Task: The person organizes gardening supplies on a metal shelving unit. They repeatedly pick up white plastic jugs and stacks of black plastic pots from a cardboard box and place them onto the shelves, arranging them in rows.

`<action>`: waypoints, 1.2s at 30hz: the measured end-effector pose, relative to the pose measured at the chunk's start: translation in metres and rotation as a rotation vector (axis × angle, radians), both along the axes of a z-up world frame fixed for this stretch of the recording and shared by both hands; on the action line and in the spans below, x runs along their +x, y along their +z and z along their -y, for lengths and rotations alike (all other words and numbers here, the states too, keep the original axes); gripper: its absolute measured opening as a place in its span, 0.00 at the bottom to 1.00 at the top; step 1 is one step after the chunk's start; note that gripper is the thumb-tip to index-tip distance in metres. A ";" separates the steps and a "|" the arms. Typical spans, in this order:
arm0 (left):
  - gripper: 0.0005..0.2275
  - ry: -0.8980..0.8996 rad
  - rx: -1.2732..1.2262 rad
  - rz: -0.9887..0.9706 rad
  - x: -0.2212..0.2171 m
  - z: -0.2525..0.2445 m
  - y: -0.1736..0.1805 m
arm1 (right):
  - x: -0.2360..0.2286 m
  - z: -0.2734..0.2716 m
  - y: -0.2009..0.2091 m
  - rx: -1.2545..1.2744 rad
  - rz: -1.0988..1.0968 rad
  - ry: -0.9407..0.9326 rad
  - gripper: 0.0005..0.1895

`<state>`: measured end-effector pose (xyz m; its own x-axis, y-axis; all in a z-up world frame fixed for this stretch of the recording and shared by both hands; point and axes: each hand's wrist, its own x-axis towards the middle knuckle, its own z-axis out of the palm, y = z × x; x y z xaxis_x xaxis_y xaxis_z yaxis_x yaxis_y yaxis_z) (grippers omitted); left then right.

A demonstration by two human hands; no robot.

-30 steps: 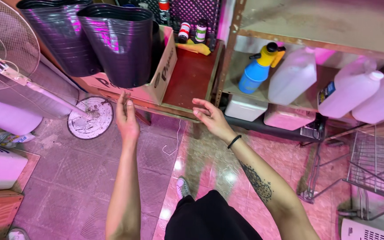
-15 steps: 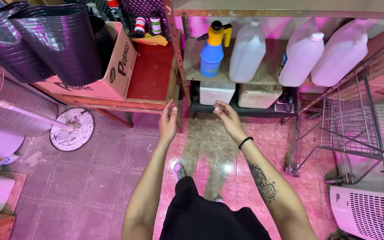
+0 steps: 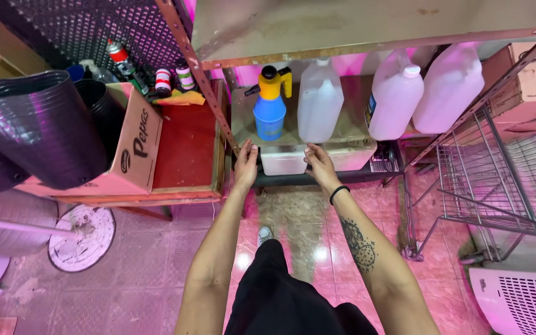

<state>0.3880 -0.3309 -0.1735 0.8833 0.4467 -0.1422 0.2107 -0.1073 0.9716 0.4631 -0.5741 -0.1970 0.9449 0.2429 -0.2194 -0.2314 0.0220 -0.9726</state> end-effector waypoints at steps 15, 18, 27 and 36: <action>0.30 -0.206 0.012 -0.100 0.180 -0.078 -0.054 | 0.166 -0.125 -0.066 0.024 0.003 -0.001 0.37; 0.29 -0.228 0.012 -0.116 0.191 -0.078 -0.059 | 0.179 -0.136 -0.078 0.010 -0.012 0.007 0.39; 0.27 -0.205 0.057 -0.146 0.183 -0.072 -0.055 | 0.166 -0.143 -0.067 0.034 -0.009 0.004 0.37; 0.29 -0.130 0.030 -0.003 0.099 -0.038 -0.015 | 0.078 -0.108 0.006 0.015 0.041 0.074 0.36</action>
